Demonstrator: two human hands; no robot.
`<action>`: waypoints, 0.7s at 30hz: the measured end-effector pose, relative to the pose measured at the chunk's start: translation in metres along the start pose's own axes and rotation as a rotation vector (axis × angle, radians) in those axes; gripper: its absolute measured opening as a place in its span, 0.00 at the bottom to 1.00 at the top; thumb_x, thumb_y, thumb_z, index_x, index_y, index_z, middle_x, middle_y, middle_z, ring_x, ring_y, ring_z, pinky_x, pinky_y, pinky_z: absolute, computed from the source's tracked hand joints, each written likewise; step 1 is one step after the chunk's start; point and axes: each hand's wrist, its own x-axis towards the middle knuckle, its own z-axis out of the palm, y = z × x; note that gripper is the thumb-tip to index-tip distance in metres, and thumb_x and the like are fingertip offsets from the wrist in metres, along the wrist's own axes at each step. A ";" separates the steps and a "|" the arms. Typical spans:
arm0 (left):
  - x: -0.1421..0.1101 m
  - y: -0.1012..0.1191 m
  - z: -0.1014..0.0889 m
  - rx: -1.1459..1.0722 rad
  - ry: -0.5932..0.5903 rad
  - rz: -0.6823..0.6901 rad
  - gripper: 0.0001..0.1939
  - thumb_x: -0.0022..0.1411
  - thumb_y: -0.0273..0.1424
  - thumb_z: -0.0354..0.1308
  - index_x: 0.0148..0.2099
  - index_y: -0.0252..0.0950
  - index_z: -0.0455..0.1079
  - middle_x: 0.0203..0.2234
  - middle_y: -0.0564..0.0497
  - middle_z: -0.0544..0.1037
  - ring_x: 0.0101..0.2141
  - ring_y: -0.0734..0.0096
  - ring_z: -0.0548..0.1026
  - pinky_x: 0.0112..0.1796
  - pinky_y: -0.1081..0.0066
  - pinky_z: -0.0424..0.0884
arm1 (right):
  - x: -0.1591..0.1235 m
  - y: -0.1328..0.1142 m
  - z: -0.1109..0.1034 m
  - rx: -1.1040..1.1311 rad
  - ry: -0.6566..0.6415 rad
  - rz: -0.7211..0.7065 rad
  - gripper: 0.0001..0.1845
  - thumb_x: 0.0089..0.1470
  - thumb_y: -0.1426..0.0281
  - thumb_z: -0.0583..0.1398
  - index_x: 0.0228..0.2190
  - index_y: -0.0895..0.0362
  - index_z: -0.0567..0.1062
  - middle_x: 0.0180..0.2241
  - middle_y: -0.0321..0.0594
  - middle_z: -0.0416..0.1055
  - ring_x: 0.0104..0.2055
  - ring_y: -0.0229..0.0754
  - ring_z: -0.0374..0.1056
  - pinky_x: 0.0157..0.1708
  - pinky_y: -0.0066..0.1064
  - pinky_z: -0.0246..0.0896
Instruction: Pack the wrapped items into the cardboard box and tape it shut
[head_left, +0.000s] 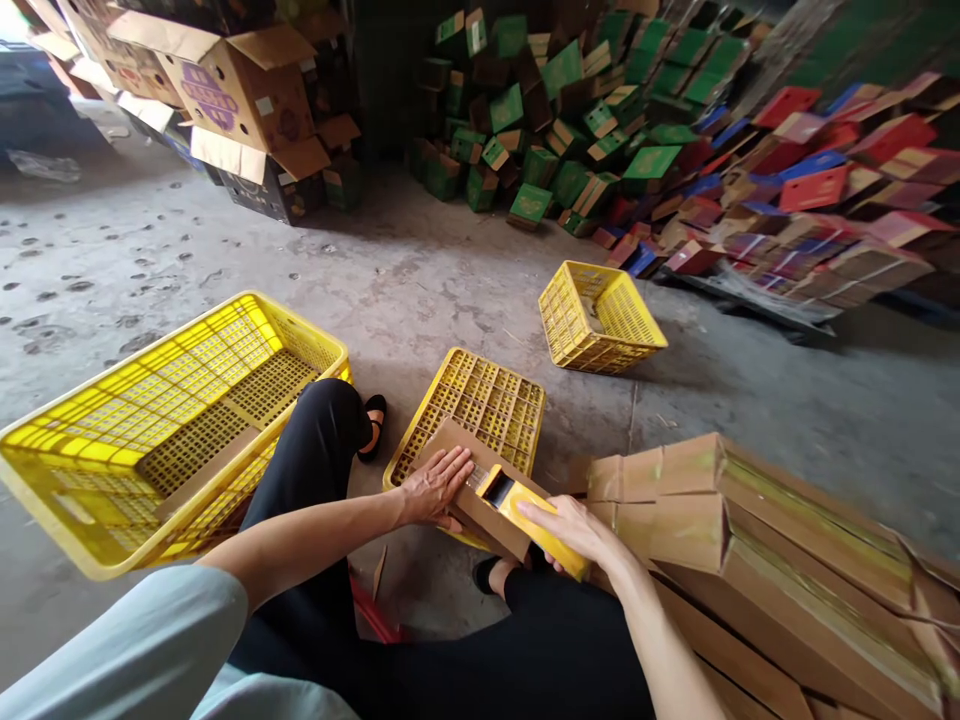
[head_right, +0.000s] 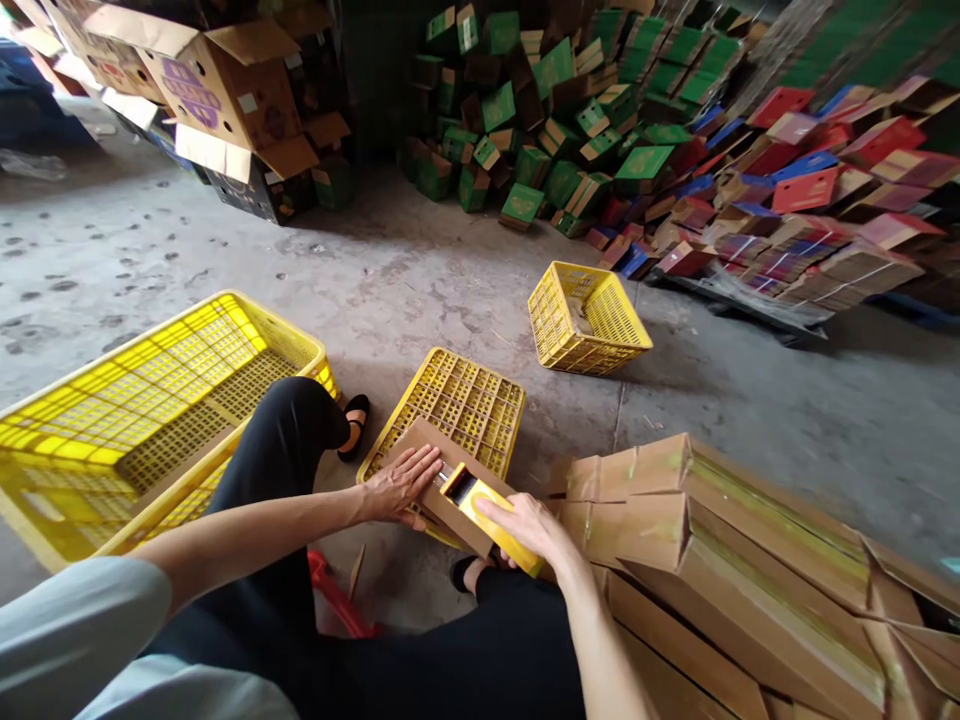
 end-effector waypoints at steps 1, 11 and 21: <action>0.000 0.000 -0.001 -0.001 0.000 -0.001 0.61 0.65 0.67 0.51 0.78 0.21 0.46 0.76 0.27 0.46 0.75 0.39 0.46 0.71 0.49 0.50 | 0.000 0.001 -0.001 0.005 -0.013 0.001 0.23 0.61 0.47 0.61 0.33 0.55 0.73 0.21 0.45 0.76 0.21 0.46 0.74 0.24 0.38 0.77; 0.001 0.005 -0.002 -0.006 0.017 -0.013 0.60 0.65 0.66 0.52 0.79 0.24 0.45 0.76 0.27 0.47 0.75 0.38 0.47 0.70 0.48 0.50 | 0.002 0.008 -0.004 0.040 -0.039 -0.025 0.28 0.60 0.43 0.59 0.33 0.56 0.73 0.22 0.48 0.76 0.21 0.47 0.74 0.25 0.39 0.76; 0.008 0.020 0.012 0.014 0.102 0.040 0.56 0.69 0.66 0.45 0.78 0.22 0.46 0.75 0.29 0.50 0.75 0.42 0.49 0.71 0.53 0.52 | 0.008 0.013 -0.002 0.075 -0.034 -0.053 0.23 0.60 0.47 0.61 0.31 0.54 0.70 0.19 0.41 0.74 0.18 0.43 0.71 0.19 0.34 0.70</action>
